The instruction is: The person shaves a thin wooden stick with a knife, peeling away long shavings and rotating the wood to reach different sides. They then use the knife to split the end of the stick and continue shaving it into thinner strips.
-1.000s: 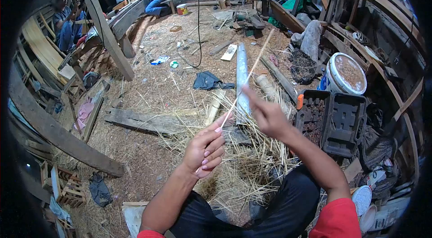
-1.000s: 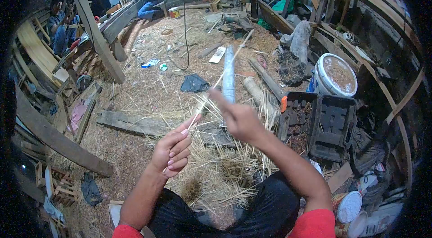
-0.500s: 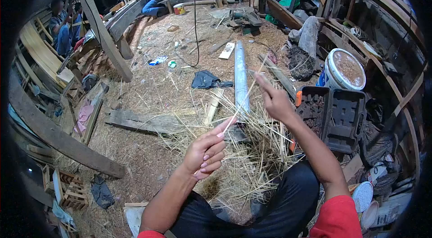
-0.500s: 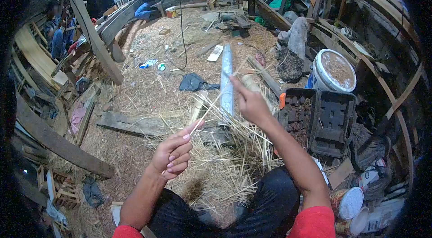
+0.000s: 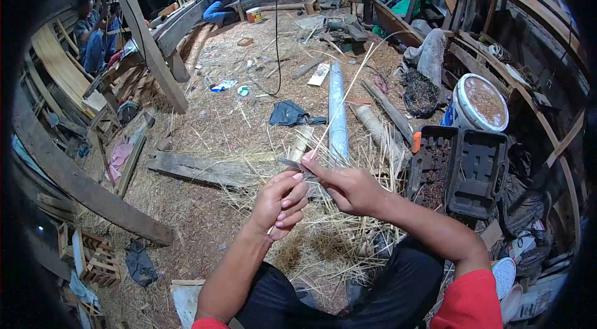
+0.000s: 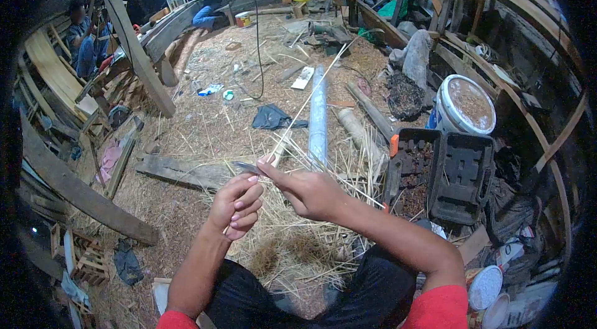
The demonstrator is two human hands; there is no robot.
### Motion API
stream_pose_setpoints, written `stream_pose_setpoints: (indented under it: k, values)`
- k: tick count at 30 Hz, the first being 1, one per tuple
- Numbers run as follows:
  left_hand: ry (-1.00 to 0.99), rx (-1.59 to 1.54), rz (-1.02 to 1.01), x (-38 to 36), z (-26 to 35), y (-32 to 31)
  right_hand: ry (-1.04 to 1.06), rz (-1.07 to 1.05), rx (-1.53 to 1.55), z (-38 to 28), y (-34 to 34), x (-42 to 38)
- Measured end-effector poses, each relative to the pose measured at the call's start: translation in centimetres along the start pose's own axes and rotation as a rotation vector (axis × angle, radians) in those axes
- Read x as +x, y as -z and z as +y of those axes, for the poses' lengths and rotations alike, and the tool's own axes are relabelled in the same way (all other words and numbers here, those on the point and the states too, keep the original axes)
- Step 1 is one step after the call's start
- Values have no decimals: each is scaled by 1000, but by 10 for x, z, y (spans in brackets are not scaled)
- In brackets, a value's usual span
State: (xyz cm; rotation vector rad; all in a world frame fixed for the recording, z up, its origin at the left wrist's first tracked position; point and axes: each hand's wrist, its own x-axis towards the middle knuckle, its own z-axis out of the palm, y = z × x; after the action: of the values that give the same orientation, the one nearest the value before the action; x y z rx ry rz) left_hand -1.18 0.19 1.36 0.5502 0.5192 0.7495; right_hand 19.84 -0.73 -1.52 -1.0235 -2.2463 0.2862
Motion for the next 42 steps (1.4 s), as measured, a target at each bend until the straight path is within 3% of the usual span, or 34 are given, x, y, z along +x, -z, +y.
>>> stream_pose_setpoints:
  k: [6, 10, 16, 17, 21, 24, 26, 29, 33, 35, 39, 42]
  values:
    - [-34, 71, -99, -10, -1, -10, -174, 102, -114, 18, 16, 5]
    - [-2, 55, -101, -6, -2, -6, -121, 190, -122, 34, 10, 3]
    - [69, 88, -91, -7, -6, -9, -458, 147, -139, 63, 30, 2]
    - [83, 94, -94, -8, -7, -11, -444, 263, -123, 84, 28, -5]
    - [100, 68, -99, -8, -9, -13, -528, 314, -54, 85, 35, -8]
    - [55, -15, -114, -3, -4, -9, -451, 237, 82, 36, 24, -1]
    - [38, -80, -112, -3, -1, -7, -125, 72, 65, 9, 12, -2]
    - [55, -176, -124, -4, 0, -7, -12, 62, 47, -7, -3, -2]
    - [89, -270, -198, -10, 0, -4, -292, 63, 26, 10, 17, 4]
    - [116, -265, -206, -11, 0, -4, -298, 168, -2, 46, 15, -1]
    - [128, -212, -184, -7, -1, -2, -356, 310, 55, 49, 16, -2]
    - [83, -186, -60, -6, 2, -7, -70, 142, 9, 15, 8, -4]
